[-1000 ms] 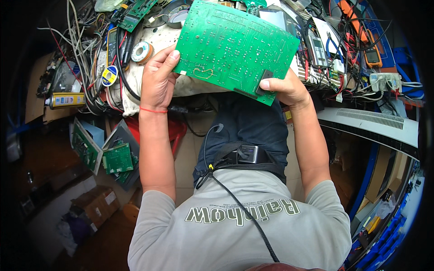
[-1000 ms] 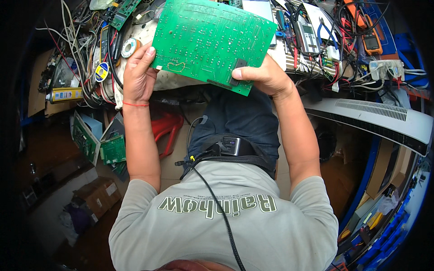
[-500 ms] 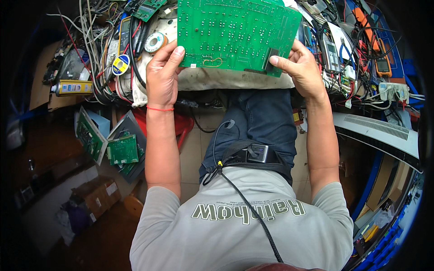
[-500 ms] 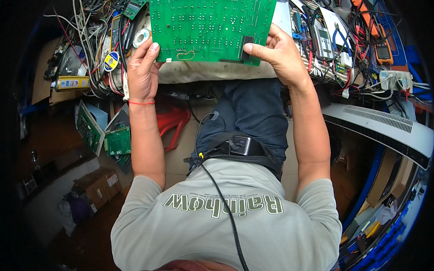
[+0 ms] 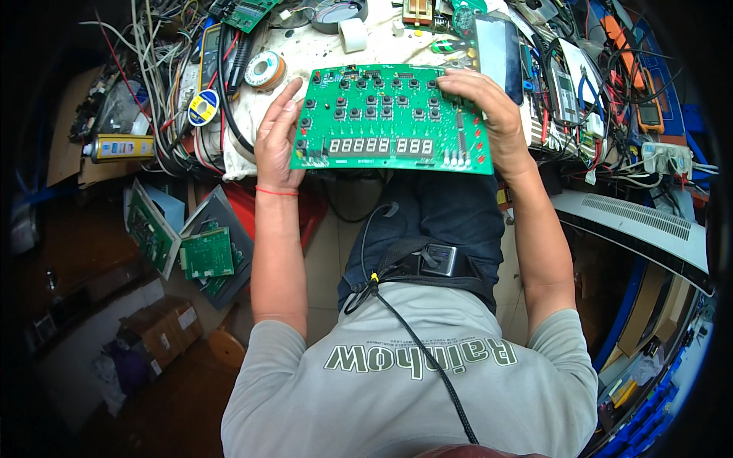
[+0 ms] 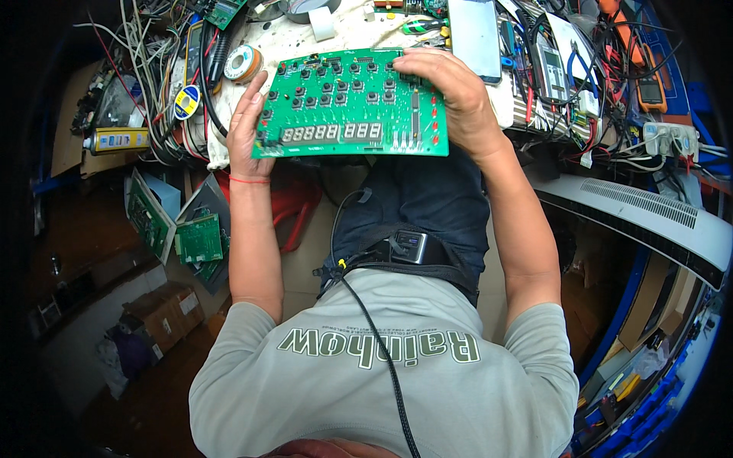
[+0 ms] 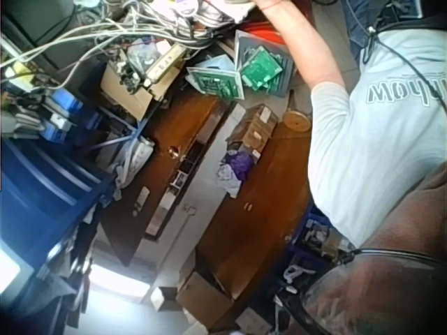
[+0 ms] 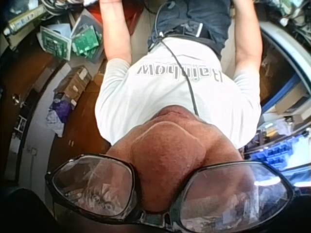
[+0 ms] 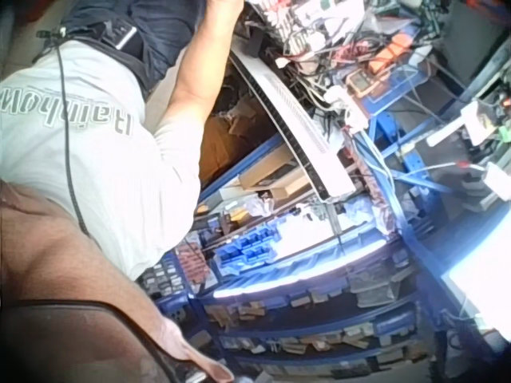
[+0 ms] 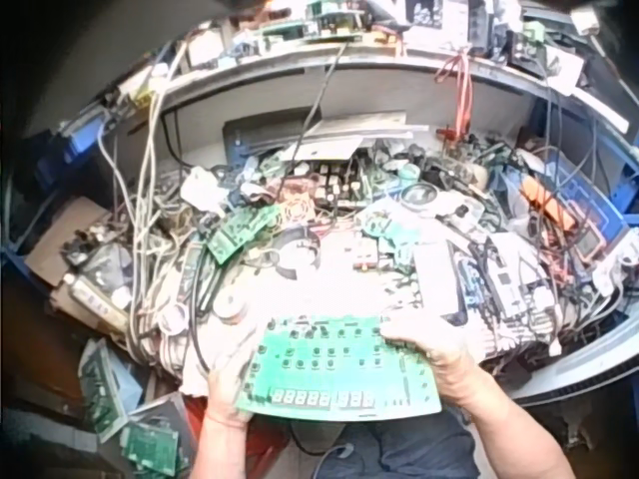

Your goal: The person tests a green circuit board with a multimeter, then flips it over and uses a soldering iron to reflow or repair solder joints on the back side. The person handles the board and tools directly without visible secondary objects.

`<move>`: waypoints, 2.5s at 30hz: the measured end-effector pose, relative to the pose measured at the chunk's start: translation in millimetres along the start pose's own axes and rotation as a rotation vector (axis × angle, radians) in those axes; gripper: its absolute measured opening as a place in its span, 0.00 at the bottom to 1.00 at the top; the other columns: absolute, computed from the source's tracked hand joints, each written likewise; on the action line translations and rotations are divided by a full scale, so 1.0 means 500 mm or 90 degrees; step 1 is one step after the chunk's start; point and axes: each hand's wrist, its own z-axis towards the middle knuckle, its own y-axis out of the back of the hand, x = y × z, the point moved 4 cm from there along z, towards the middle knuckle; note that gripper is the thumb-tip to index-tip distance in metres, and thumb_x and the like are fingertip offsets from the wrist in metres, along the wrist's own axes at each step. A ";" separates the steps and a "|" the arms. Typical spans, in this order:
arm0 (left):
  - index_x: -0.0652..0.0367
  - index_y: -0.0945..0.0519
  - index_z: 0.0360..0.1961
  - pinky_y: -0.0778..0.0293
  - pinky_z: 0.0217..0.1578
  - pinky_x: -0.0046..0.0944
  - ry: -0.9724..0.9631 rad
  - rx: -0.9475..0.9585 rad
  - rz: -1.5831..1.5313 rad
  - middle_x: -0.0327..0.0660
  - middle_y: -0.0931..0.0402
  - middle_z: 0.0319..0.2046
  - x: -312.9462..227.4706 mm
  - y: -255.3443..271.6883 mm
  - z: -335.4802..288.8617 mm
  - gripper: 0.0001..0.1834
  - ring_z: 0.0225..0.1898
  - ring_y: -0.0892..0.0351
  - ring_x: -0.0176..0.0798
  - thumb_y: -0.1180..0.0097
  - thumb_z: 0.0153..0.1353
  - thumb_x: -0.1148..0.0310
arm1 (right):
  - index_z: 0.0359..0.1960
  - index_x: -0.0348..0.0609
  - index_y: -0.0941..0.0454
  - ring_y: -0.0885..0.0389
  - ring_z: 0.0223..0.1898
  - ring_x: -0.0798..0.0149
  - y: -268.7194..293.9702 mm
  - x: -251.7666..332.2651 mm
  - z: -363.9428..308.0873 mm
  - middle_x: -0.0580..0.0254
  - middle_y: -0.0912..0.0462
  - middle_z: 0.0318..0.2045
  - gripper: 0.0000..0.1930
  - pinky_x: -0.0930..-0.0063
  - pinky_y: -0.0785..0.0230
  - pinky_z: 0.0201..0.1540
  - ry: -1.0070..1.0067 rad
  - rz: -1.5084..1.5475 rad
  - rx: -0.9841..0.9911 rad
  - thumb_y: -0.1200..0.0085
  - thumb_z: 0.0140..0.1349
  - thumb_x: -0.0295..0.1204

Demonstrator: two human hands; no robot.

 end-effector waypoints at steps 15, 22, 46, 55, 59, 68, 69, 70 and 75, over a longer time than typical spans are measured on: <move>0.64 0.29 0.68 0.19 0.60 0.45 0.056 0.004 -0.178 0.50 0.20 0.60 0.023 0.008 -0.038 0.22 0.60 0.19 0.42 0.48 0.76 0.73 | 0.60 0.54 0.20 0.28 0.68 0.46 -0.028 0.013 -0.033 0.54 0.26 0.66 0.31 0.55 0.32 0.69 -0.029 -0.218 -0.052 0.32 0.51 0.20; 0.66 0.26 0.65 0.16 0.53 0.39 0.088 0.074 -0.052 0.48 0.16 0.53 -0.045 0.006 0.007 0.20 0.51 0.14 0.38 0.46 0.75 0.73 | 0.67 0.44 0.26 0.21 0.63 0.52 -0.003 -0.007 -0.082 0.51 0.26 0.66 0.25 0.63 0.26 0.62 -0.271 0.019 -0.080 0.47 0.69 0.18; 0.68 0.21 0.57 0.18 0.46 0.32 0.161 0.096 0.164 0.44 0.13 0.45 -0.046 -0.069 0.019 0.18 0.42 0.14 0.31 0.37 0.68 0.71 | 0.70 0.33 0.32 0.18 0.41 0.76 -0.025 -0.037 -0.115 0.59 0.13 0.48 0.28 0.82 0.26 0.43 -0.572 0.530 -0.206 0.40 0.71 0.25; 0.69 0.22 0.56 0.16 0.45 0.33 0.155 0.067 0.219 0.45 0.13 0.43 -0.050 -0.073 0.003 0.19 0.40 0.13 0.32 0.36 0.65 0.77 | 0.70 0.33 0.33 0.18 0.42 0.76 -0.030 -0.030 -0.109 0.58 0.13 0.49 0.28 0.81 0.26 0.44 -0.566 0.533 -0.200 0.41 0.71 0.25; 0.69 0.22 0.56 0.16 0.44 0.33 0.141 0.061 0.205 0.45 0.13 0.44 -0.044 -0.068 -0.002 0.18 0.40 0.13 0.32 0.36 0.66 0.77 | 0.71 0.33 0.33 0.18 0.43 0.75 -0.031 -0.029 -0.105 0.57 0.13 0.49 0.28 0.80 0.26 0.45 -0.565 0.530 -0.198 0.41 0.72 0.25; 0.69 0.23 0.54 0.16 0.44 0.33 0.127 0.059 0.196 0.45 0.14 0.45 -0.041 -0.066 -0.009 0.17 0.41 0.13 0.32 0.36 0.66 0.78 | 0.71 0.33 0.34 0.18 0.43 0.74 -0.034 -0.028 -0.106 0.57 0.13 0.49 0.28 0.79 0.24 0.46 -0.567 0.528 -0.188 0.41 0.72 0.25; 0.69 0.23 0.54 0.16 0.44 0.33 0.126 0.055 0.197 0.45 0.14 0.44 -0.040 -0.067 -0.010 0.17 0.41 0.13 0.32 0.36 0.66 0.78 | 0.71 0.33 0.34 0.18 0.43 0.74 -0.034 -0.029 -0.106 0.57 0.13 0.49 0.28 0.79 0.24 0.46 -0.577 0.526 -0.190 0.41 0.72 0.25; 0.69 0.22 0.54 0.16 0.44 0.33 0.124 0.051 0.199 0.45 0.13 0.44 -0.040 -0.068 -0.011 0.17 0.41 0.13 0.32 0.36 0.66 0.78 | 0.71 0.33 0.34 0.17 0.43 0.74 -0.033 -0.027 -0.105 0.57 0.13 0.49 0.28 0.79 0.24 0.46 -0.570 0.525 -0.188 0.41 0.72 0.25; 0.68 0.22 0.54 0.16 0.44 0.33 0.121 0.046 0.200 0.45 0.13 0.43 -0.040 -0.070 -0.011 0.16 0.39 0.13 0.31 0.37 0.66 0.79 | 0.71 0.33 0.34 0.17 0.44 0.74 -0.031 -0.025 -0.102 0.57 0.13 0.49 0.28 0.79 0.24 0.47 -0.565 0.521 -0.189 0.42 0.72 0.24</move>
